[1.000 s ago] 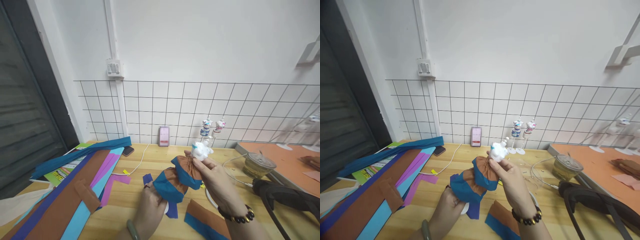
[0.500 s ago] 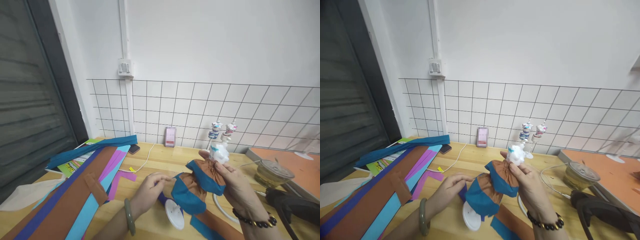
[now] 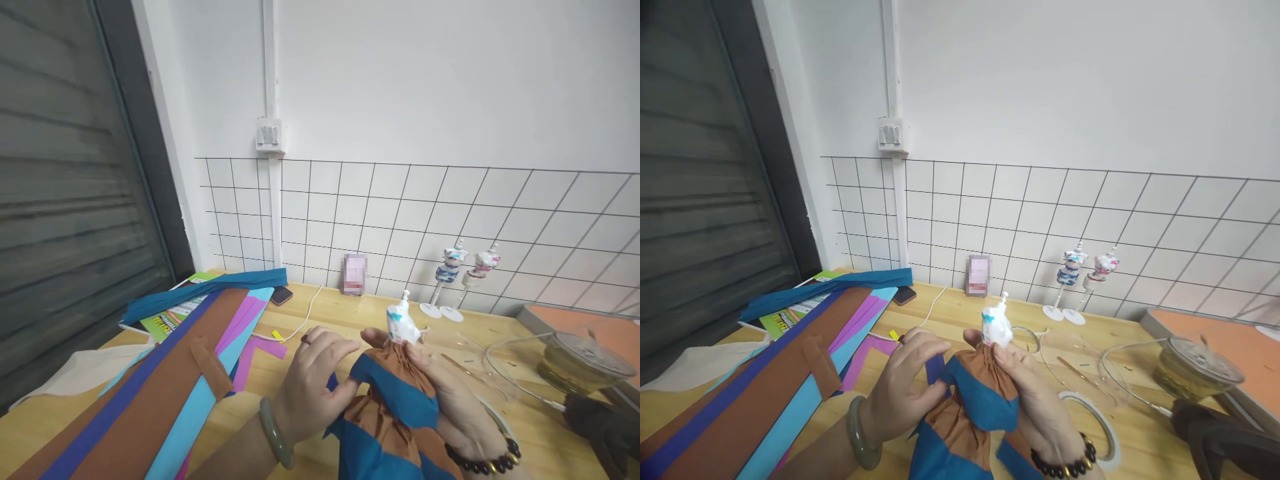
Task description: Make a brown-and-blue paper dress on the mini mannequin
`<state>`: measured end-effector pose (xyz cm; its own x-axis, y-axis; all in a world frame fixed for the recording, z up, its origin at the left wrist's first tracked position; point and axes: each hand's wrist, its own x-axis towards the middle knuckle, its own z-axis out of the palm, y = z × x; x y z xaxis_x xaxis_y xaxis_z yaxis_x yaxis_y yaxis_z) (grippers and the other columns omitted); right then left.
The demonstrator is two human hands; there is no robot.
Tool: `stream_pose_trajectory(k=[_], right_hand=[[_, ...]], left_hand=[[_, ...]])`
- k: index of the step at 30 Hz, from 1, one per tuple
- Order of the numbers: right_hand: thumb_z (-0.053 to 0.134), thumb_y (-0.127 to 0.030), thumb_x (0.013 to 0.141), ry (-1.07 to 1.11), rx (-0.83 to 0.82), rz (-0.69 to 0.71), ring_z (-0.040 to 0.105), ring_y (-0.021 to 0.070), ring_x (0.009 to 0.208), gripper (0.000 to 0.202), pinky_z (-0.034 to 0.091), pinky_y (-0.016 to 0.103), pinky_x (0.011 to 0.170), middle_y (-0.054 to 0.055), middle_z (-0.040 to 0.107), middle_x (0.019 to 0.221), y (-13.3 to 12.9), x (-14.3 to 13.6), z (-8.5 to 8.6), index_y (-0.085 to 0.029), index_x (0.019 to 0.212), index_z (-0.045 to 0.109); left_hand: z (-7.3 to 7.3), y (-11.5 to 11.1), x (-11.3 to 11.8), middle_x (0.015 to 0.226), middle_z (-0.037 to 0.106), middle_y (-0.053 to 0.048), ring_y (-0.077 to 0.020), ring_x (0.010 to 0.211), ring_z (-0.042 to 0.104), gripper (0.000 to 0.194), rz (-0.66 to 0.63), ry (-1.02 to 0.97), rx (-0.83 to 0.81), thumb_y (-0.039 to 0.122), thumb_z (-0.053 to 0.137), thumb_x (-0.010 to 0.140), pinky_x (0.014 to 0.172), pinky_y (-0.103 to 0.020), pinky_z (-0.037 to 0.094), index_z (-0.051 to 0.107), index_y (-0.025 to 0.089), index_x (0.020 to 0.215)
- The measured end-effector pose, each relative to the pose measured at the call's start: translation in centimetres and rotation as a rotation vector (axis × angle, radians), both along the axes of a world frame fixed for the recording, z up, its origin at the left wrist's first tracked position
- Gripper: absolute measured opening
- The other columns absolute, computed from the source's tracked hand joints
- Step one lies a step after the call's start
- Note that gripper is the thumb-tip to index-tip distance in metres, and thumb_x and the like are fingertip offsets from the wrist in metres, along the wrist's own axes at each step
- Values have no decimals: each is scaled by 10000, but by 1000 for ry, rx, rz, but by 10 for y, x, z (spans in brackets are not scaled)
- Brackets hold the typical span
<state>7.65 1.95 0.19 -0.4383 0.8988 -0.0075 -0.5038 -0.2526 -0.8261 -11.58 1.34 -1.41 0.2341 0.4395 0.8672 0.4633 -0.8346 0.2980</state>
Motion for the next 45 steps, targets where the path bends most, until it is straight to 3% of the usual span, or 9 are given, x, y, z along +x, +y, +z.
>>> stream_pose_trajectory(k=[8, 12, 16, 25, 28, 32, 38, 41, 45], right_hand=[[641, -325, 811, -10, -23, 2, 656, 250, 955, 255, 497, 381, 854, 99, 703, 1088, -2, -10, -4, -188, 1009, 724], [647, -351, 806, -97, 17, -33, 620, 247, 1040, 275, 487, 335, 870, 106, 716, 1049, -3, -11, -2, -171, 997, 728], [679, -377, 771, -181, 43, -102, 668, 226, 907, 301, 515, 296, 777, 95, 740, 957, -3, -8, 4, -171, 982, 736], [721, -423, 714, -361, 83, -290, 694, 242, 800, 377, 524, 316, 729, 74, 761, 801, 2, 0, 9, -155, 978, 739], [721, -440, 704, -424, 115, -344, 694, 257, 783, 369, 531, 330, 700, 66, 759, 780, 3, -1, 6, -153, 934, 747], [719, -442, 704, -443, 146, -514, 681, 269, 889, 352, 527, 324, 751, 51, 764, 833, 4, -2, 5, -178, 936, 744], [727, -441, 690, -470, 160, -778, 630, 283, 1030, 400, 531, 313, 790, 48, 755, 949, 0, -5, 13, -193, 1004, 721], [742, -415, 679, -470, 191, -797, 627, 292, 1037, 402, 526, 341, 828, 41, 744, 995, -6, -12, 16, -208, 1022, 712], [751, -384, 680, -433, 225, -747, 602, 298, 1077, 310, 501, 377, 890, 33, 736, 1010, -12, -22, 14, -228, 945, 714]], left_hand=[[2, -4, -2, 765, 613, -47, -182, 734, 542, 309, -11, -82, 167, 10, 503, 676, 662, -333, 443, 544, 183, 929], [4, -5, -5, 696, 595, -35, -162, 683, 522, 206, 7, -55, 235, 13, 521, 698, 636, -308, 442, 546, 175, 823], [6, -3, -6, 667, 590, -28, -148, 638, 522, 185, -8, -14, 294, 18, 512, 710, 622, -295, 448, 538, 176, 802], [4, 8, -20, 757, 603, -53, -184, 719, 546, 208, -32, 60, 1, 67, 500, 743, 669, -346, 444, 552, 189, 903], [10, 4, -19, 737, 592, -40, -173, 710, 548, 160, -55, -7, -169, 86, 476, 771, 681, -342, 448, 566, 186, 856], [21, -10, -7, 756, 601, -36, -155, 713, 579, 71, -89, -263, -609, 206, 516, 813, 663, -297, 473, 565, 174, 853], [19, -28, 18, 578, 608, -8, -65, 331, 422, 334, -597, -623, -1518, 390, 538, 802, 313, -175, 280, 513, 136, 1017], [11, -30, 28, 532, 592, 11, -56, 293, 386, 351, -699, -755, -1658, 398, 569, 786, 289, -170, 202, 507, 144, 1021], [5, -30, 34, 529, 542, 66, 1, 293, 317, 332, -742, -970, -1642, 395, 692, 709, 308, -149, 106, 435, 186, 740]])
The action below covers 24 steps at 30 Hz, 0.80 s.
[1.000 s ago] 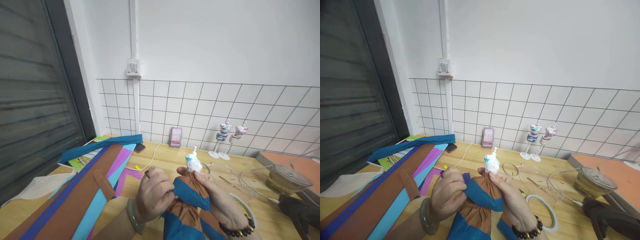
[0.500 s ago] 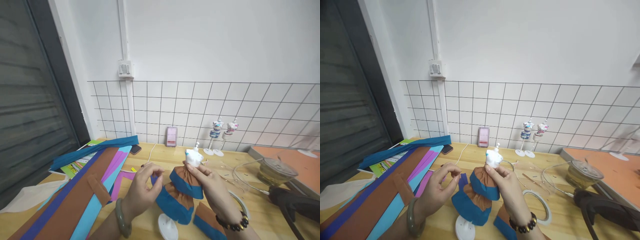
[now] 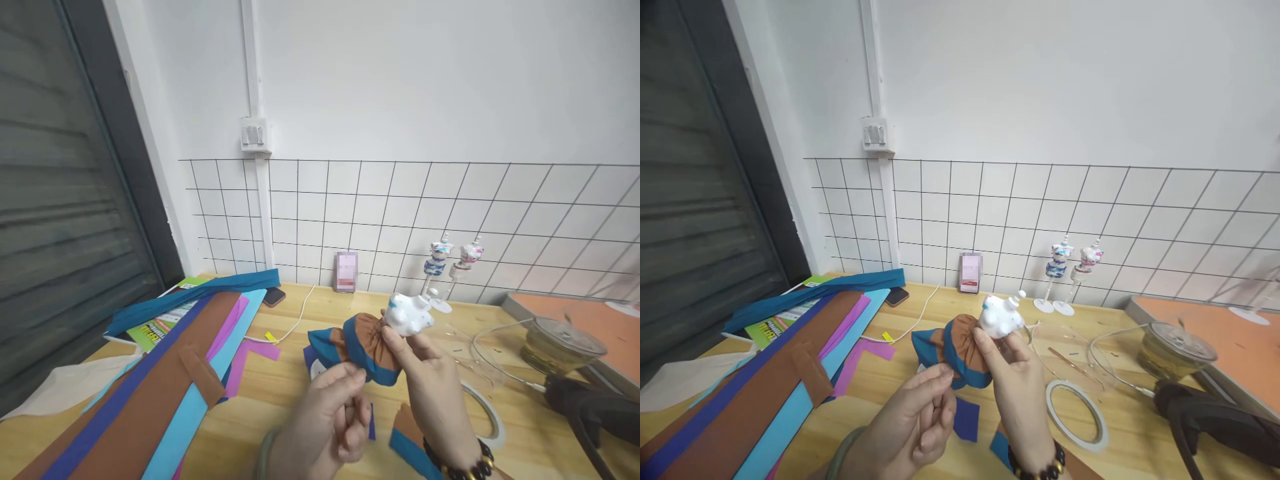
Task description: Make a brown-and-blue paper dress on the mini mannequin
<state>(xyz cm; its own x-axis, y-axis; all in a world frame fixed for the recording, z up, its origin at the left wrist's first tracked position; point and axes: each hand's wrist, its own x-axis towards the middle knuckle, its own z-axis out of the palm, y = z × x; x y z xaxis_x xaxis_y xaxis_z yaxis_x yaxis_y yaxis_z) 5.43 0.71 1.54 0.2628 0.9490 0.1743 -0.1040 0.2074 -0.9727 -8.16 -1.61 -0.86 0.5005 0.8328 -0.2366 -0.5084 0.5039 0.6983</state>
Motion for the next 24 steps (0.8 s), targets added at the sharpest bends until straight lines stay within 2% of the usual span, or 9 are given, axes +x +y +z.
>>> stream_pose_trajectory(k=[3, 7, 12, 16, 21, 24], right_hand=[[735, -393, 701, 3, 4, 52, 608, 300, 1057, 296, 491, 405, 902, 41, 737, 987, -1, -4, -6, -228, 945, 704], [732, -397, 706, -19, 24, 58, 581, 314, 1092, 312, 470, 417, 924, 57, 726, 1022, 1, -7, -13, -212, 956, 704], [729, -395, 711, 6, 16, 82, 569, 296, 1120, 307, 459, 396, 947, 46, 713, 1074, 1, -9, -14, -214, 958, 705], [731, -384, 711, 22, -1, 85, 578, 288, 1113, 310, 479, 371, 921, 47, 716, 1073, 0, -10, -13, -211, 967, 706], [737, -391, 699, 71, -26, 71, 609, 276, 1076, 324, 510, 345, 879, 31, 732, 1038, -1, -9, -7, -228, 978, 715], [746, -386, 682, 46, -40, -32, 603, 286, 1089, 311, 520, 343, 860, 34, 734, 1034, 2, -2, -2, -223, 948, 730]], left_hand=[[-1, 1, 0, 509, 512, 87, 18, 298, 287, 393, 34, -77, 34, 382, 756, 657, 313, -144, 79, 423, 180, 709], [-4, 2, 2, 480, 493, 97, 24, 265, 235, 377, 40, -107, 65, 379, 766, 655, 291, -147, 64, 458, 170, 708], [-6, 1, 3, 419, 450, 96, 23, 240, 207, 395, 74, -109, 68, 398, 760, 661, 270, -146, 71, 456, 152, 602], [-7, 1, 3, 371, 396, 100, 17, 226, 187, 418, 40, -133, 103, 427, 740, 680, 261, -141, 78, 453, 149, 556], [-11, 1, 7, 398, 450, 99, 9, 211, 187, 360, 48, -184, 125, 398, 734, 692, 237, -131, 102, 468, 168, 616], [-13, -2, 10, 404, 520, 88, -18, 202, 245, 363, 36, -127, 95, 434, 744, 653, 224, -133, 143, 528, 183, 803]])
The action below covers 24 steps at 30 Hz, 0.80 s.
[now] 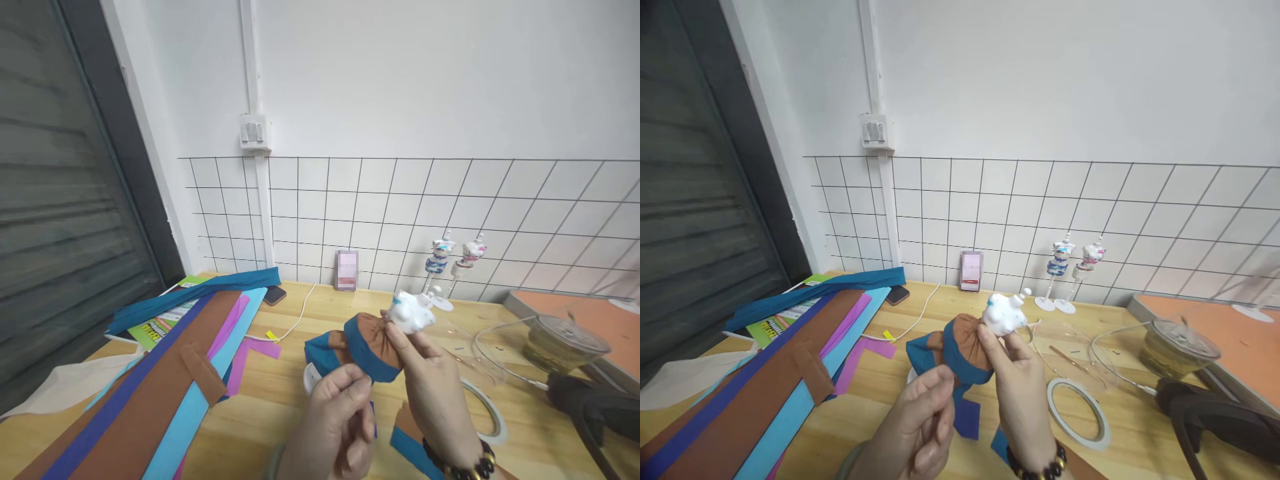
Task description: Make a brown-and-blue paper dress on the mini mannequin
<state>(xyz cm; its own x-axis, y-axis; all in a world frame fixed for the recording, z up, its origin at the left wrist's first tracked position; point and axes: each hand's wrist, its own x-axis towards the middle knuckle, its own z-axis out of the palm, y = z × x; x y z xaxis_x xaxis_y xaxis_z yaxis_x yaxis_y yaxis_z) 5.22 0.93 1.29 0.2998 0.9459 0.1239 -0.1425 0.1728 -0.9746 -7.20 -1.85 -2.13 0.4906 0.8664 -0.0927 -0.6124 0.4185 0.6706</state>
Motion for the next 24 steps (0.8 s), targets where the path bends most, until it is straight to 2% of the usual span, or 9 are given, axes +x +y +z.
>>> stream_pose_trajectory(k=[3, 6, 9, 11, 13, 15, 17, 21, 24], right_hand=[[745, -392, 682, 15, -7, -64, 614, 288, 1067, 343, 513, 342, 854, 38, 737, 1027, 9, 14, -1, -206, 971, 728], [737, -397, 697, 117, 26, -14, 654, 266, 985, 324, 491, 347, 874, 39, 751, 969, 20, 30, -6, -199, 953, 732], [719, -410, 715, 174, 4, 103, 684, 270, 887, 276, 507, 375, 834, 66, 763, 875, 26, 39, -7, -180, 863, 749], [711, -422, 720, 177, -44, 172, 686, 280, 870, 292, 512, 391, 819, 89, 760, 863, 25, 41, -6, -159, 841, 751], [709, -431, 720, 172, -90, 225, 677, 284, 901, 326, 502, 395, 839, 96, 756, 887, 24, 40, -5, -151, 882, 747], [714, -439, 714, 143, -116, 242, 664, 287, 943, 361, 493, 388, 853, 102, 754, 903, 23, 39, -5, -145, 923, 741], [714, -449, 712, 104, -125, 252, 657, 289, 959, 387, 496, 375, 842, 110, 752, 914, 22, 38, -5, -137, 940, 738], [721, -456, 703, 78, -124, 270, 673, 271, 909, 390, 518, 331, 772, 110, 754, 915, 23, 37, -7, -140, 932, 742], [729, -447, 697, 66, -126, 268, 690, 255, 846, 363, 529, 308, 708, 99, 759, 896, 24, 36, -10, -157, 913, 749]], left_hand=[[4, -5, 0, 391, 564, 54, -46, 205, 313, 565, -52, 167, 13, 504, 711, 646, 229, -137, 181, 524, 141, 1036], [16, -12, -8, 376, 553, 40, -40, 215, 322, 523, -22, 308, 99, 537, 624, 725, 250, -135, 193, 564, 111, 1022], [33, -16, -21, 394, 548, 42, -30, 225, 297, 426, 163, 398, 165, 536, 594, 755, 257, -145, 166, 608, 138, 904], [41, -14, -30, 372, 490, 69, -18, 250, 268, 364, 344, 473, 244, 501, 624, 746, 286, -146, 159, 620, 148, 836], [44, -6, -37, 392, 458, 78, -28, 317, 321, 285, 515, 535, 328, 432, 669, 726, 336, -150, 226, 623, 155, 777], [43, 5, -40, 489, 514, 48, -66, 440, 445, 237, 591, 591, 405, 374, 705, 690, 419, -175, 343, 622, 159, 740], [37, 15, -42, 605, 561, 18, -102, 561, 512, 226, 570, 659, 455, 349, 711, 675, 518, -213, 419, 623, 158, 757], [25, 24, -40, 703, 566, 1, -126, 647, 524, 213, 414, 822, 512, 326, 665, 721, 615, -264, 445, 614, 158, 841], [21, 21, -37, 779, 596, -34, -163, 759, 554, 138, 372, 959, 671, 292, 606, 788, 708, -304, 448, 657, 163, 794]])
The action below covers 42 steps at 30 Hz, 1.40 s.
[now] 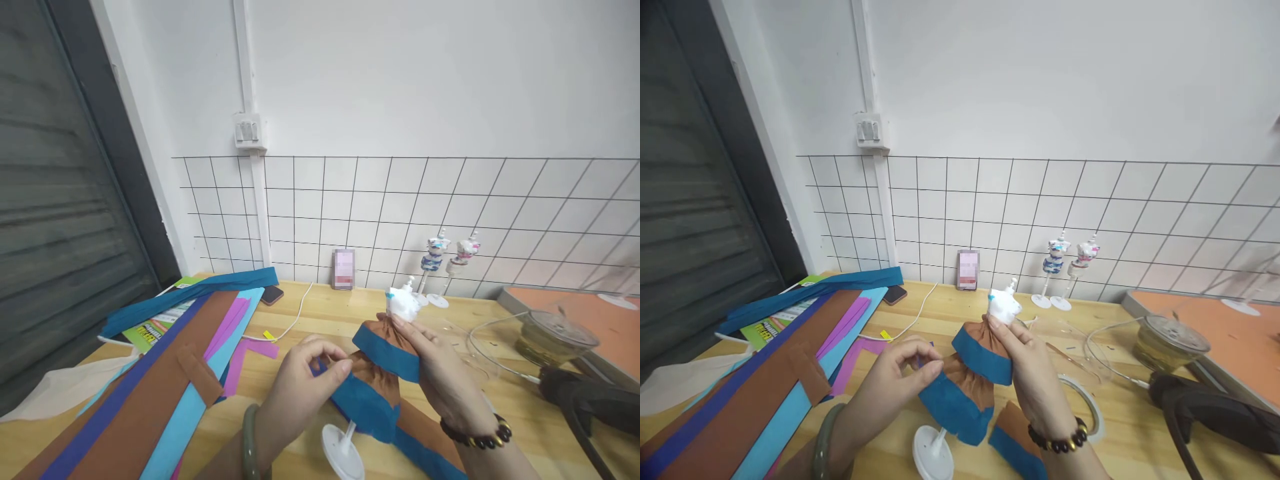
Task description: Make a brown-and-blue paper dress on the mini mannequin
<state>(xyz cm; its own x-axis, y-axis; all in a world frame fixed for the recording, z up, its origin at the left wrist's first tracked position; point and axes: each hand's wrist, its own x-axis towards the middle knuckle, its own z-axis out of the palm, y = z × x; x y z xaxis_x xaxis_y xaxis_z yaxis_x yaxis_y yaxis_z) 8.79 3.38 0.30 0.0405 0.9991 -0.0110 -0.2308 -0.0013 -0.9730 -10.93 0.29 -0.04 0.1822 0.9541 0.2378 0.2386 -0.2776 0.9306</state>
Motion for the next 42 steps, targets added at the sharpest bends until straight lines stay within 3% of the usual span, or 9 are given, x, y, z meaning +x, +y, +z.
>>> stream_pose_trajectory(k=[5, 8, 19, 24, 36, 42], right_hand=[[735, -427, 694, 4, 20, -17, 690, 259, 867, 330, 532, 308, 702, 86, 761, 901, 0, -5, -3, -170, 901, 752], [738, -421, 688, 18, 26, -23, 682, 273, 910, 328, 534, 318, 723, 84, 760, 914, -2, -9, -2, -167, 895, 753], [742, -362, 698, 98, 16, -55, 668, 277, 971, 286, 540, 321, 744, 62, 764, 889, -6, -19, -5, -180, 919, 746], [725, -374, 715, 144, 19, -58, 691, 281, 893, 335, 550, 363, 735, 66, 762, 887, -5, -18, -6, -186, 992, 726], [723, -358, 727, 173, 24, -57, 694, 247, 860, 286, 546, 308, 682, 45, 764, 869, -8, -20, -5, -199, 965, 733], [722, -361, 728, 164, 37, -61, 693, 254, 855, 302, 543, 323, 695, 49, 764, 866, -9, -19, -4, -192, 978, 730]], left_hand=[[4, -9, 4, 940, 612, -55, -205, 934, 524, 186, -46, 286, 412, 210, 543, 846, 846, -380, 385, 688, 223, 961], [5, -12, 6, 955, 599, -66, -216, 923, 497, 194, -34, 423, 527, 212, 512, 864, 827, -396, 373, 665, 210, 983], [-5, -12, 9, 1024, 616, -80, -246, 938, 486, 208, -25, 637, 668, 248, 440, 900, 802, -416, 378, 608, 164, 991], [-7, -12, 9, 1087, 627, -100, -258, 1003, 499, 285, -13, 674, 793, 261, 432, 911, 851, -436, 375, 557, 120, 1125], [-6, -14, 10, 1204, 579, -100, -283, 1080, 487, 310, 1, 734, 779, 302, 462, 897, 870, -457, 392, 565, 164, 1154], [-6, -14, 12, 1130, 622, -106, -271, 1048, 514, 324, -8, 699, 816, 301, 461, 897, 885, -457, 396, 572, 127, 1147]])
